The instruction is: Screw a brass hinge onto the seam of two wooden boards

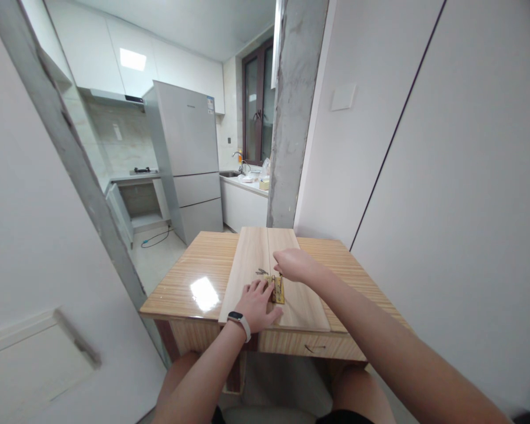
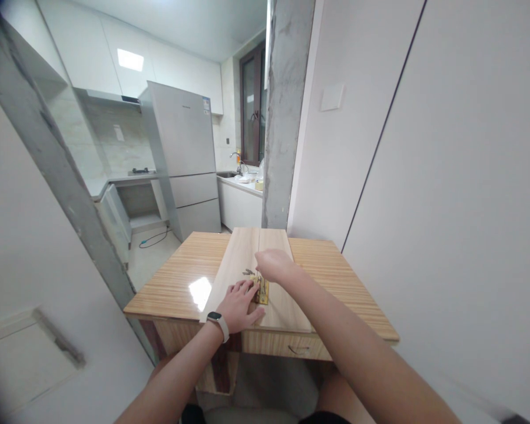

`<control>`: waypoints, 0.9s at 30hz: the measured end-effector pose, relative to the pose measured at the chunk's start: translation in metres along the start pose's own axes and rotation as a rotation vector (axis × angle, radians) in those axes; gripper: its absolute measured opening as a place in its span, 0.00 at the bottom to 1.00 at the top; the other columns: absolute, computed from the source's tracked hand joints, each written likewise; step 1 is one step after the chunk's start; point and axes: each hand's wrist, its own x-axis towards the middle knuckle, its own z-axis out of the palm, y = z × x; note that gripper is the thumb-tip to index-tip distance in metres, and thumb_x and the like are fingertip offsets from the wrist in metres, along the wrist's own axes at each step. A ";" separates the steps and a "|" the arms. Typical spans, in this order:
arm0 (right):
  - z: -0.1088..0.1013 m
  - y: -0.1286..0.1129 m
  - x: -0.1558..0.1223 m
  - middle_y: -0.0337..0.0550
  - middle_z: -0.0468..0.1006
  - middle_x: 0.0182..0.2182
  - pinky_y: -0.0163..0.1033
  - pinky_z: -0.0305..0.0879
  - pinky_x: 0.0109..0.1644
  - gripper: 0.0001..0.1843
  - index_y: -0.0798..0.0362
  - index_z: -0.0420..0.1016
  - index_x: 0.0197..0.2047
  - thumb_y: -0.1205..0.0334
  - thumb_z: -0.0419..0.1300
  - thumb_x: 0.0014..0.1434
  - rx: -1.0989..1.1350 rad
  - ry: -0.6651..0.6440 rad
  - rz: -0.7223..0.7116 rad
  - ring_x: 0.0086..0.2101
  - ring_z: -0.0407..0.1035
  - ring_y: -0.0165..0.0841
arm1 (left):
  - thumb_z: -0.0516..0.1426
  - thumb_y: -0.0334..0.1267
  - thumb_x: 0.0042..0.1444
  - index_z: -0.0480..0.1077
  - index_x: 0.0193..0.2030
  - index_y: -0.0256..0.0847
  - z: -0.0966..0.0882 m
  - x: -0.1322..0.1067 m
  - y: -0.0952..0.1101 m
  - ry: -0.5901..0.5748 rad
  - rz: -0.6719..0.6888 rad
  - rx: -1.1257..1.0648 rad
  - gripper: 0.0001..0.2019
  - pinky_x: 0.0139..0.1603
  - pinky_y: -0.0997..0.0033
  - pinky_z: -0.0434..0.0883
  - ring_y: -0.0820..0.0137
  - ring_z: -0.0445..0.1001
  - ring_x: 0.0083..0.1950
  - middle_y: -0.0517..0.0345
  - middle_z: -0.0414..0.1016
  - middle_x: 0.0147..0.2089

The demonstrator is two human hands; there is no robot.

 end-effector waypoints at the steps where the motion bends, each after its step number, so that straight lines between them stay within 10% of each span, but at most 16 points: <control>1: 0.000 0.001 0.000 0.56 0.81 0.46 0.38 0.64 0.44 0.13 0.54 0.76 0.48 0.57 0.56 0.68 -0.008 0.023 -0.028 0.48 0.75 0.42 | 0.50 0.63 0.61 0.61 0.69 0.48 0.000 0.000 0.000 -0.003 -0.003 0.000 0.35 0.65 0.46 0.55 0.48 0.56 0.68 0.47 0.60 0.70; 5: -0.001 0.004 0.000 0.48 0.83 0.42 0.36 0.62 0.38 0.06 0.50 0.76 0.42 0.59 0.61 0.63 -0.008 0.044 -0.108 0.43 0.76 0.39 | 0.50 0.63 0.61 0.60 0.70 0.49 -0.001 0.000 0.000 -0.012 -0.014 0.003 0.35 0.66 0.45 0.55 0.47 0.56 0.69 0.48 0.60 0.71; 11: 0.001 0.000 0.000 0.59 0.81 0.44 0.39 0.66 0.44 0.23 0.56 0.74 0.51 0.44 0.55 0.67 -0.016 0.071 0.041 0.46 0.77 0.44 | 0.49 0.64 0.61 0.60 0.70 0.48 -0.001 0.000 0.001 -0.021 -0.013 -0.003 0.35 0.66 0.45 0.54 0.47 0.55 0.69 0.48 0.59 0.71; 27: 0.000 0.003 -0.001 0.54 0.83 0.43 0.38 0.66 0.42 0.10 0.53 0.77 0.45 0.58 0.59 0.65 -0.051 0.066 -0.054 0.45 0.77 0.42 | 0.51 0.63 0.61 0.60 0.70 0.48 -0.001 0.000 0.001 -0.019 -0.014 -0.006 0.35 0.67 0.45 0.54 0.48 0.56 0.69 0.48 0.60 0.71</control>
